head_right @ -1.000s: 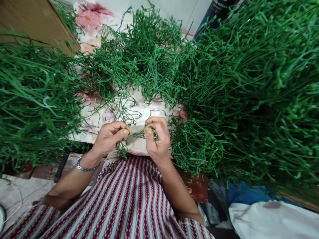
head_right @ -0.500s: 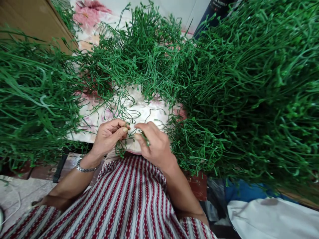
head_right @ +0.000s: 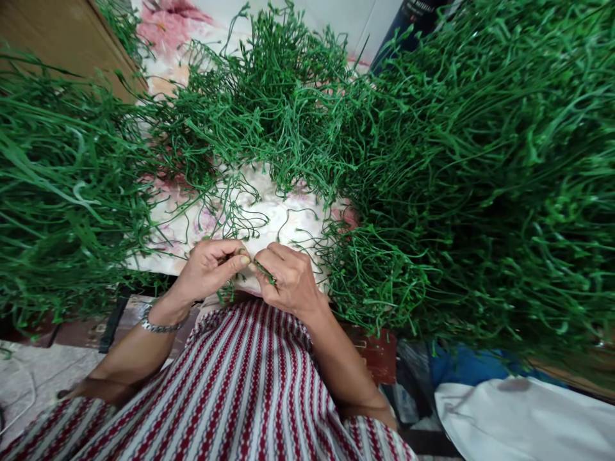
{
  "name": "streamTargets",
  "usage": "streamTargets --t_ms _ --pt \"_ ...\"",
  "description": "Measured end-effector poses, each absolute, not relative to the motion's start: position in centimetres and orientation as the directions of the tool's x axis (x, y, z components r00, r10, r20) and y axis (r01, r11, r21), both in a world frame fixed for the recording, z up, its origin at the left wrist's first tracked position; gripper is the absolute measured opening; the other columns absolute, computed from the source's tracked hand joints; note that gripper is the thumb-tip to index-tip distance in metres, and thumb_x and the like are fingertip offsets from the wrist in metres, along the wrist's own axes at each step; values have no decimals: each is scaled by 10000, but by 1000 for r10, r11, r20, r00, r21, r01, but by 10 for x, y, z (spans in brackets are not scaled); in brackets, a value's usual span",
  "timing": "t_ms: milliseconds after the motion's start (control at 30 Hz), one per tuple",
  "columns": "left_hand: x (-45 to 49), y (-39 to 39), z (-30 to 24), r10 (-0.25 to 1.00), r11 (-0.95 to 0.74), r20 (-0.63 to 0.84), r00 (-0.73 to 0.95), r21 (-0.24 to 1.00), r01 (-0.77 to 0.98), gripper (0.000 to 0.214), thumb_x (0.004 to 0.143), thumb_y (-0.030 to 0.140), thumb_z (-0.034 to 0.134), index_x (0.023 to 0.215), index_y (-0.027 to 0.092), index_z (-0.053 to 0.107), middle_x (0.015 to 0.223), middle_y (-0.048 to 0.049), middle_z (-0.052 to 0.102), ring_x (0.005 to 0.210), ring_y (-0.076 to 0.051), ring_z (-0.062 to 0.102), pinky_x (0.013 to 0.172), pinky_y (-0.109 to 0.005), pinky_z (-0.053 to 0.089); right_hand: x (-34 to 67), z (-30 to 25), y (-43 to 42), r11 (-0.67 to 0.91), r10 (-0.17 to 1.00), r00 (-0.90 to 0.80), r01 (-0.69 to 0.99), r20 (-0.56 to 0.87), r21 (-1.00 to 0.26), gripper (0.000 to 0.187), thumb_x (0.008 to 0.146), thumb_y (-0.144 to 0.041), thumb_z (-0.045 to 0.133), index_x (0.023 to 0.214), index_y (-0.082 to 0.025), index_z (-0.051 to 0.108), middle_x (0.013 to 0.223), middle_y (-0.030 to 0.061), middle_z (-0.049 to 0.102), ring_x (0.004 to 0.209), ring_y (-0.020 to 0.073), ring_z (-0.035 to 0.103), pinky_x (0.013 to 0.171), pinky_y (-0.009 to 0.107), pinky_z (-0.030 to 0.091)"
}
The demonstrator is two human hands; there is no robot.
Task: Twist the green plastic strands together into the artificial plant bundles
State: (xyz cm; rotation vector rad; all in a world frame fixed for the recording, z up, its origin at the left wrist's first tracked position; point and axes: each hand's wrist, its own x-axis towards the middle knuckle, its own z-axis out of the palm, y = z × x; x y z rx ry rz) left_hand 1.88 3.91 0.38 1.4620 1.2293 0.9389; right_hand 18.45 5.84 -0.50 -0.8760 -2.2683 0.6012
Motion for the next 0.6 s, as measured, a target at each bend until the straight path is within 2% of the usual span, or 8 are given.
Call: streamTargets --t_ms 67,167,233,300,400,467,533,600 --pt "18 38 4 979 -19 -29 201 972 235 320 807 264 508 526 142 415 508 49 293 499 -64 272 461 -203 213 182 -5 57 638 734 -577 406 358 -654 158 846 -207 459 702 -177 518 632 6 483 587 118 441 565 253 345" --pt "13 37 1 975 11 -43 218 989 147 293 801 309 533 570 130 508 519 33 386 502 -69 325 468 -204 247 184 -3 57 470 798 -540 278 268 -838 173 871 -245 435 717 -187 490 617 -14 456 555 106 426 536 240 335" --pt "7 37 -2 983 23 -33 183 998 54 259 783 326 566 618 125 567 541 19 456 504 -73 366 471 -204 272 189 0 60 324 874 -429 163 228 -932 192 889 -279 406 726 -194 463 601 -21 429 525 105 405 495 238 316" --pt "3 38 -4 993 20 -19 115 1000 -3 240 766 338 591 655 125 599 568 5 500 511 -77 393 472 -203 287 194 4 62 266 924 -311 108 221 -958 198 902 -289 378 741 -199 451 602 -18 418 522 110 396 481 243 306" --pt "3 39 -5 998 31 -31 48 999 19 259 752 356 607 634 126 591 559 6 484 517 -80 387 468 -201 289 196 13 64 398 885 -366 273 288 -876 157 888 -265 408 765 -196 478 682 15 465 630 136 462 571 276 377" --pt "7 40 -4 999 40 -42 31 998 43 271 758 355 599 612 129 567 543 17 449 517 -78 371 470 -197 288 193 16 62 534 820 -467 413 332 -738 116 866 -240 438 782 -189 499 883 78 526 838 185 511 721 341 424" --pt "12 39 -2 999 40 -42 25 997 59 276 774 344 581 601 132 543 532 29 413 512 -72 350 470 -193 281 188 15 61 621 776 -504 504 379 -601 76 849 -223 460 801 -180 502 1167 136 474 1083 251 452 877 431 391" --pt "16 38 -1 999 35 -38 36 997 75 276 785 328 570 595 134 521 526 37 390 508 -68 336 468 -191 274 183 11 59 670 740 -529 517 416 -533 43 840 -213 476 820 -176 488 1317 156 384 1220 286 362 960 479 336"
